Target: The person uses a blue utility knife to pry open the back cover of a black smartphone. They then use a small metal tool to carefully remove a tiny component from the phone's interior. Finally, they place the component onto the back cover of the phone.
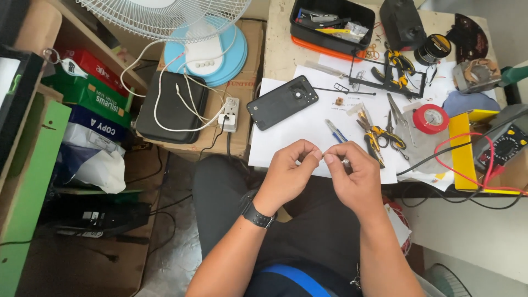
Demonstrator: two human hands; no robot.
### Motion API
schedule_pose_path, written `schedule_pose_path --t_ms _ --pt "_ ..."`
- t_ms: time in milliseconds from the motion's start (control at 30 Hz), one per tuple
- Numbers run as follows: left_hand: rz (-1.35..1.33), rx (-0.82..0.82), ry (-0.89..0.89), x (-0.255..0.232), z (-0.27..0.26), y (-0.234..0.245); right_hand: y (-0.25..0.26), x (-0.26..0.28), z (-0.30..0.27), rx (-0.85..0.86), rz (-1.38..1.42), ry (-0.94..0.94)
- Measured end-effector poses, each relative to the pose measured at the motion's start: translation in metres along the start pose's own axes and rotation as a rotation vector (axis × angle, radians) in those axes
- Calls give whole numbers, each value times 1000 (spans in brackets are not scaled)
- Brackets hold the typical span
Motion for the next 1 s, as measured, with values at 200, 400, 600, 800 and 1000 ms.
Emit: schedule_pose_path --t_ms 200,400,600,800,1000 --pt "196 -12 -90 -14 1 10 -2 4 6 45 -34 -22" --pt "178 -89 -153 -15 1 19 0 -10 7 16 85 -355" --pt "147 -230 -104 -6 7 35 -2 -18 0 -131 532 -596" --pt "689 -773 -102 34 22 76 3 -18 0 -129 610 -556" --pt "575 -536 230 45 39 83 0 -16 -3 -145 665 -563"
Point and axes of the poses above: each hand's wrist, its own z-axis towards the middle knuckle, its own y-axis out of the back of the hand, x = y × z, the point moved 4 cm from there along z, towards the middle knuckle, and after that the axes turned 13 degrees about z, right-handed, at the moved point
